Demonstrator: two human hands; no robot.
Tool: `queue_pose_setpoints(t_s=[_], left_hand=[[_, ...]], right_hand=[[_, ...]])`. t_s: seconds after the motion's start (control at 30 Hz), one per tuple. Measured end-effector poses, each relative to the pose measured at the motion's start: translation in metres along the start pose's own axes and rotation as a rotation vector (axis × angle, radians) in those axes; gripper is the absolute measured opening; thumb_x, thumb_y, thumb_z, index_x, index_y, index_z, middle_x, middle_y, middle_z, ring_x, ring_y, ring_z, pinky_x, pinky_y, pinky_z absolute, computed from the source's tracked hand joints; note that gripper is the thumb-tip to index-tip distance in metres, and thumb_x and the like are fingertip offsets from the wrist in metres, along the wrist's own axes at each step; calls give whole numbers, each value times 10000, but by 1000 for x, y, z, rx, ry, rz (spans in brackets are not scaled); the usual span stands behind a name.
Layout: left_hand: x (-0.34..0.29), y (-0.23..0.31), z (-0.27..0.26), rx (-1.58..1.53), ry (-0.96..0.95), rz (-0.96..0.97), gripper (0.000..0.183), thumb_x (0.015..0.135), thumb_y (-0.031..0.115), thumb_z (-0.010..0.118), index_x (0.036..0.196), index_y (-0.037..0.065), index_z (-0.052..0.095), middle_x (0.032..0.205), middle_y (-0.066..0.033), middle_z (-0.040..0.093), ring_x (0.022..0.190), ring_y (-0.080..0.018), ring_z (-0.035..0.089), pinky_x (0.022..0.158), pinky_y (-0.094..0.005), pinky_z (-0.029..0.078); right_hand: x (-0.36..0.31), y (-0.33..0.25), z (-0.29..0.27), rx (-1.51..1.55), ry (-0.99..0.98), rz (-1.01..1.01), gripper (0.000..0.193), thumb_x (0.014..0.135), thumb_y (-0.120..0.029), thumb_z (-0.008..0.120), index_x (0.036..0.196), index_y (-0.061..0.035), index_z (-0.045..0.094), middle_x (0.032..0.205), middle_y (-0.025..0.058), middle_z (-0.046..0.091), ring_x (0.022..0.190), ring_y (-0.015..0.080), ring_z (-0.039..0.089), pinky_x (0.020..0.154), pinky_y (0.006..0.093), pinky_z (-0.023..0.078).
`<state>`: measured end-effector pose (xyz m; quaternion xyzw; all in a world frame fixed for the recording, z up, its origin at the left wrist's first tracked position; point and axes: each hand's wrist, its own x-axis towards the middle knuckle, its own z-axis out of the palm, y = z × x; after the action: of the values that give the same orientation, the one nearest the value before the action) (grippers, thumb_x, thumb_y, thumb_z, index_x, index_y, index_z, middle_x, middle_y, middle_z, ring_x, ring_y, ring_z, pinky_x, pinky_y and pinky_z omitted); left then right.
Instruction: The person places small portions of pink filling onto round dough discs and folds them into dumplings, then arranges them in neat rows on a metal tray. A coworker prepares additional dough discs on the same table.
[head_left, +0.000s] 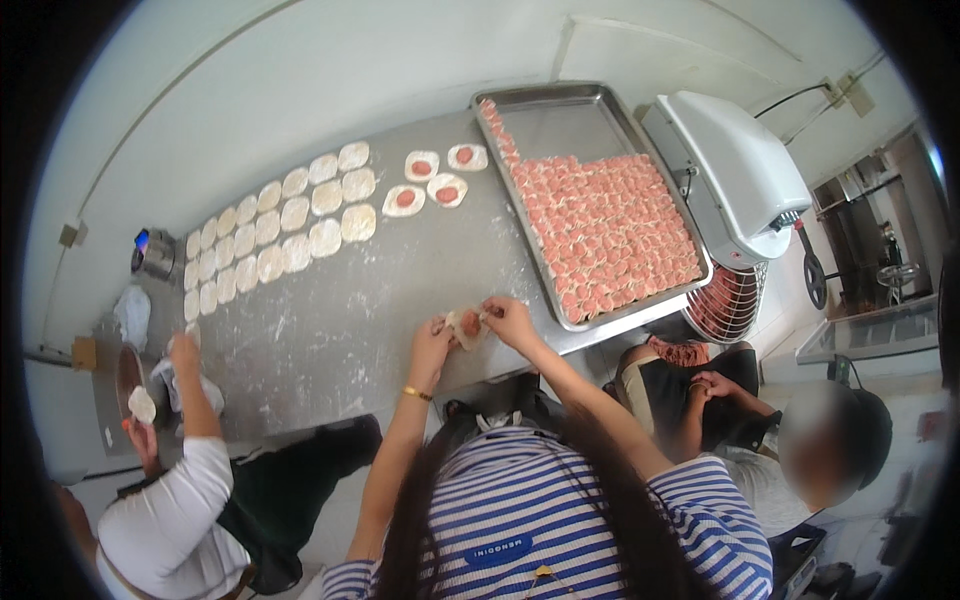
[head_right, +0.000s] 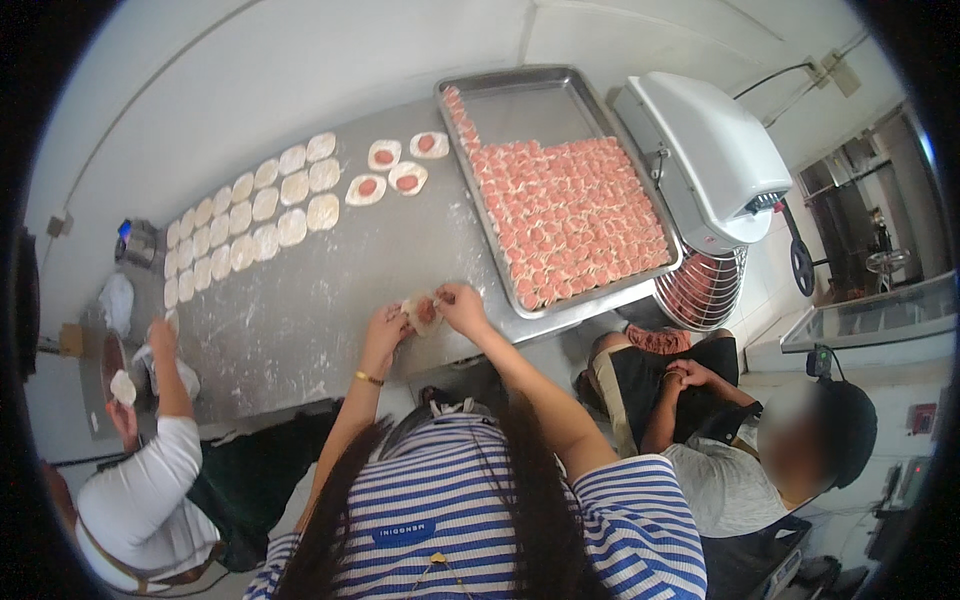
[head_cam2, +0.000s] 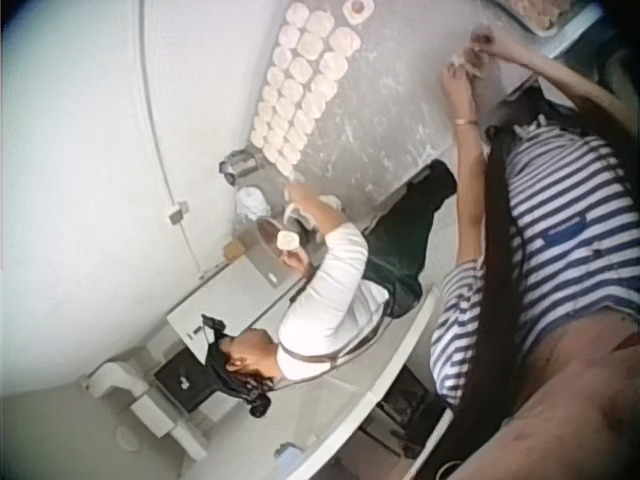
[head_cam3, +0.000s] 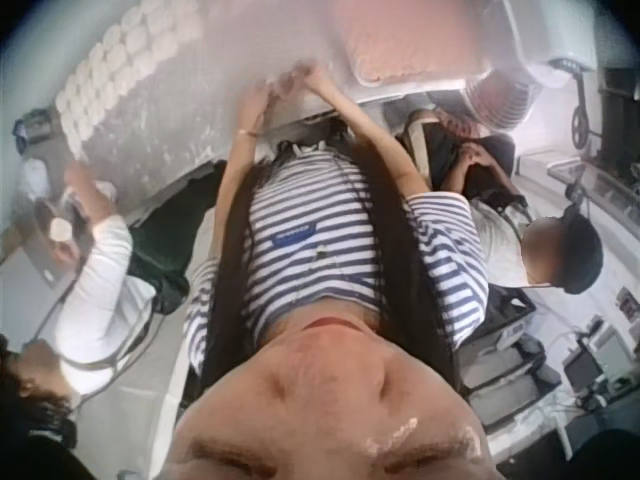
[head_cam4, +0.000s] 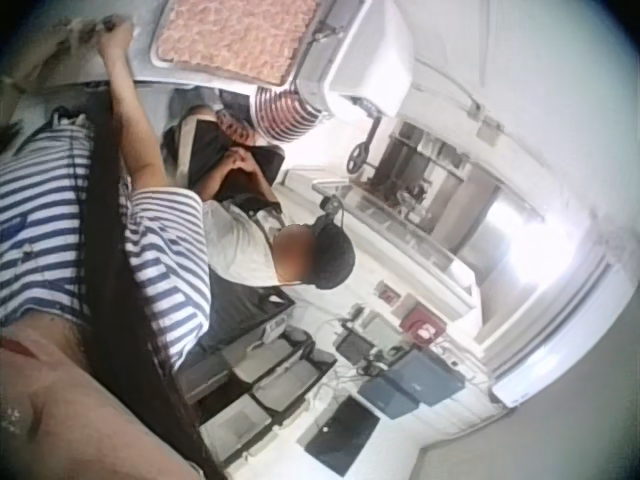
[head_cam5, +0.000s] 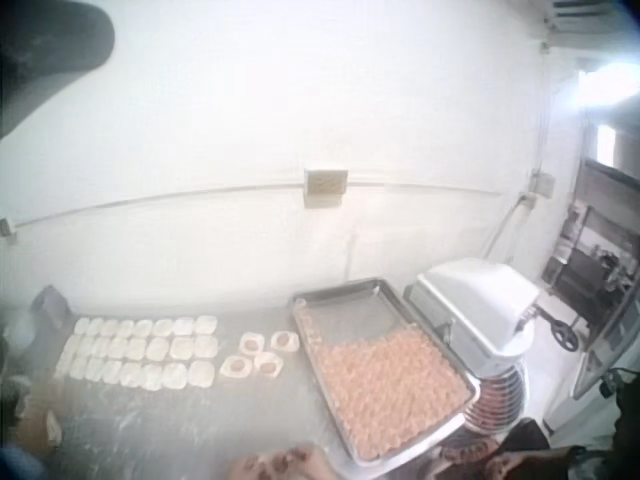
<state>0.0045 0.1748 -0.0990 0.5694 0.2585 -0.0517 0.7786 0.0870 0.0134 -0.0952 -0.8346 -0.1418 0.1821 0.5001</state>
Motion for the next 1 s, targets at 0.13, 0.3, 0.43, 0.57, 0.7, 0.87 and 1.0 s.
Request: queue_pose_setpoints(t_s=[0.13,0.3,0.43,0.57,0.7,0.87,1.0], left_hand=[[-4,-1,3,-45,-3,69,294,885,32,480,1166,-37,531,1058,-84,614,932,-144,595,787,-244,486],[-11,-5,10,40,11,168,316,878,-6,498,1190,-32,540,1093,-82,612,951,-142,591,828,-253,477],[-7,-11,12,-4,16,188,302,842,-13,581,1142,-49,565,1093,-111,613,960,-166,597,829,-262,492],[0,-8,17,-197,8,91,198,860,61,619,1042,-8,587,982,-53,612,871,-126,597,762,-242,503],[-5,2,22,-375,94,101,161,873,90,617,1011,27,562,935,-26,593,828,-110,590,736,-237,508],[-13,11,30,-436,22,162,212,884,53,574,1087,22,520,1033,-49,583,897,-136,602,802,-259,523],[-34,42,35,-339,-19,197,247,867,12,565,1110,8,520,1030,-54,593,912,-140,605,780,-262,526]], right_hand=[[-11,3,3,27,94,-150,291,737,-26,566,1013,7,649,882,149,672,779,229,653,703,308,508],[-19,-2,3,136,16,-208,295,746,51,545,1020,11,646,946,143,659,824,217,644,734,297,501],[-22,-13,2,148,46,-193,231,748,57,597,963,2,660,931,116,658,821,185,634,730,288,498],[-12,9,-4,378,0,-42,179,785,37,617,957,-1,647,961,77,654,837,155,619,756,282,496],[-13,-14,-8,963,-130,89,244,824,43,591,1068,29,578,1015,85,637,914,144,609,796,258,484],[-16,-9,-12,868,-105,4,242,831,50,578,1073,43,569,1021,87,643,889,133,618,801,253,486],[-11,-7,-25,731,-118,51,242,806,75,582,1044,32,594,969,79,657,868,129,621,769,255,495]])
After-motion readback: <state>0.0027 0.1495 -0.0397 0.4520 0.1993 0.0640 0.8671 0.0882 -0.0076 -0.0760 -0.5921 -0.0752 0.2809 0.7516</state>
